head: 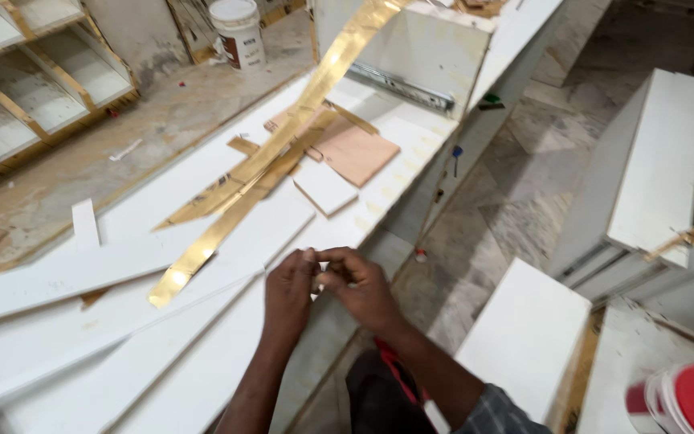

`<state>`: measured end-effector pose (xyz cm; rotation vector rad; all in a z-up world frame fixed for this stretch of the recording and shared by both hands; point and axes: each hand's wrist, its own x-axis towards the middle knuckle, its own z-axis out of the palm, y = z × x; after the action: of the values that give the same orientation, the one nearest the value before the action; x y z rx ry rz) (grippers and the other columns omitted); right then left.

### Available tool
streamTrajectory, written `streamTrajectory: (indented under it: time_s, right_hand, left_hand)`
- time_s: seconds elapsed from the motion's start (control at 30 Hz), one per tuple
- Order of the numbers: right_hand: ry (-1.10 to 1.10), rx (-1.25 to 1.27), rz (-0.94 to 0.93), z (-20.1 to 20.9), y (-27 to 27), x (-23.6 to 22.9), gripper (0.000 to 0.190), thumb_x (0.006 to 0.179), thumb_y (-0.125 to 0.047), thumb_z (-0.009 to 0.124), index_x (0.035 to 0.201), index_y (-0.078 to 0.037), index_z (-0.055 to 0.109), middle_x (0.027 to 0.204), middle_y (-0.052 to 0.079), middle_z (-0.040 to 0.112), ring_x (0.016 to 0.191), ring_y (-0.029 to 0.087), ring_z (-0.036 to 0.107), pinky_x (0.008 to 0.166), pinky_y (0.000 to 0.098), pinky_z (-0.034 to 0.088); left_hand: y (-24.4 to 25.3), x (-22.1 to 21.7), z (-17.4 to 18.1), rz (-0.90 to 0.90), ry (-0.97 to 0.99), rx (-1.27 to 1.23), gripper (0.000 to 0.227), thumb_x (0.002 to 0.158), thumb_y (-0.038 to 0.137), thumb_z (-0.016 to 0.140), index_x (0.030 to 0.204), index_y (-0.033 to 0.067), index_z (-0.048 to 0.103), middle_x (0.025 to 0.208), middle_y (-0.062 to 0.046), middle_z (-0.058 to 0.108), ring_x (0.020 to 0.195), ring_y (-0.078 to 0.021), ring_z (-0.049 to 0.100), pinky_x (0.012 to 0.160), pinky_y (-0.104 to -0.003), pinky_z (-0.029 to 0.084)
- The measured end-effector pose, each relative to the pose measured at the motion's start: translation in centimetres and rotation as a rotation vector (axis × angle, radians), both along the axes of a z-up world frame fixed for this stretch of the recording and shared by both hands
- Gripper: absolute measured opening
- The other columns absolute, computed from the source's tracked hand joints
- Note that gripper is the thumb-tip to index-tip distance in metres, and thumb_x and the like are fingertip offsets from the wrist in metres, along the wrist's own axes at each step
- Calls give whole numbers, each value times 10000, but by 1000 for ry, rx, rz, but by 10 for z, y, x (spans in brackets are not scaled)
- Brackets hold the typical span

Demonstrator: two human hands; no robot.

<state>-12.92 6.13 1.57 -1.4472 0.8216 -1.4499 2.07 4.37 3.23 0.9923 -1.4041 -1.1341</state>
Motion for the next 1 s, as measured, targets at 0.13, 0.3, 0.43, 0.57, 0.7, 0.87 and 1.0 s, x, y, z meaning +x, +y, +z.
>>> streamTrajectory:
  time_s: [0.13, 0.3, 0.43, 0.57, 0.7, 0.87, 1.0]
  right_hand:
    - [316, -1, -172, 3, -92, -67, 200, 1039, -178, 637, 1123, -20, 727, 932, 70, 772, 837, 130, 716, 755, 288, 581]
    - [914, -71, -375, 1, -198, -143, 176, 931, -200, 718, 1063, -88, 751, 1037, 65, 749, 897, 228, 723, 765, 358, 573]
    - [1095, -87, -552, -7, -259, -186, 177, 917, -166, 701, 1078, -105, 741, 1121, 53, 727, 1058, 271, 680, 867, 412, 551]
    - [1098, -126, -529, -15, -295, -211, 246, 896, -151, 688, 1132, -83, 712, 1225, 82, 686, 1141, 308, 632, 903, 438, 530]
    - [1207, -203, -389, -23, -324, -216, 208, 917, -134, 666, 1115, -83, 701, 1256, 139, 660, 1182, 341, 607, 972, 443, 523]
    - [1319, -276, -284, -27, -336, -217, 334, 839, -86, 659, 1160, 0, 622, 1224, 200, 597, 1183, 396, 545, 973, 489, 461]
    - [1196, -300, -308, -31, -337, -219, 317, 824, -57, 627, 1138, -11, 624, 1235, 184, 590, 1262, 379, 524, 1035, 492, 430]
  left_hand:
    - [-56, -34, 6, -92, -367, -55, 314, 988, 338, 616, 854, 58, 667, 715, -43, 685, 660, -202, 681, 633, -358, 529]
    - [-114, -48, -5, -460, -887, -760, 132, 888, 190, 672, 953, 87, 621, 980, -94, 618, 962, -301, 607, 796, -418, 506]
    - [-148, -55, -20, -570, -925, -877, 142, 913, 158, 633, 1037, 90, 627, 1028, -87, 609, 970, -275, 607, 835, -409, 486]
    - [-158, -65, -41, -468, -728, -879, 232, 891, 188, 630, 1084, 60, 630, 1121, -110, 628, 1033, -293, 608, 923, -382, 493]
    - [-160, -74, -76, -344, -720, -987, 295, 830, 189, 664, 1087, 46, 661, 1096, -135, 647, 994, -287, 653, 891, -386, 548]
    - [-198, -99, -98, -215, -745, -990, 273, 823, 193, 697, 1057, 54, 676, 1054, -128, 658, 950, -275, 672, 841, -382, 568]
    - [-258, -100, -89, -174, -786, -980, 262, 817, 195, 712, 1037, 56, 682, 1032, -125, 660, 930, -272, 674, 812, -380, 568]
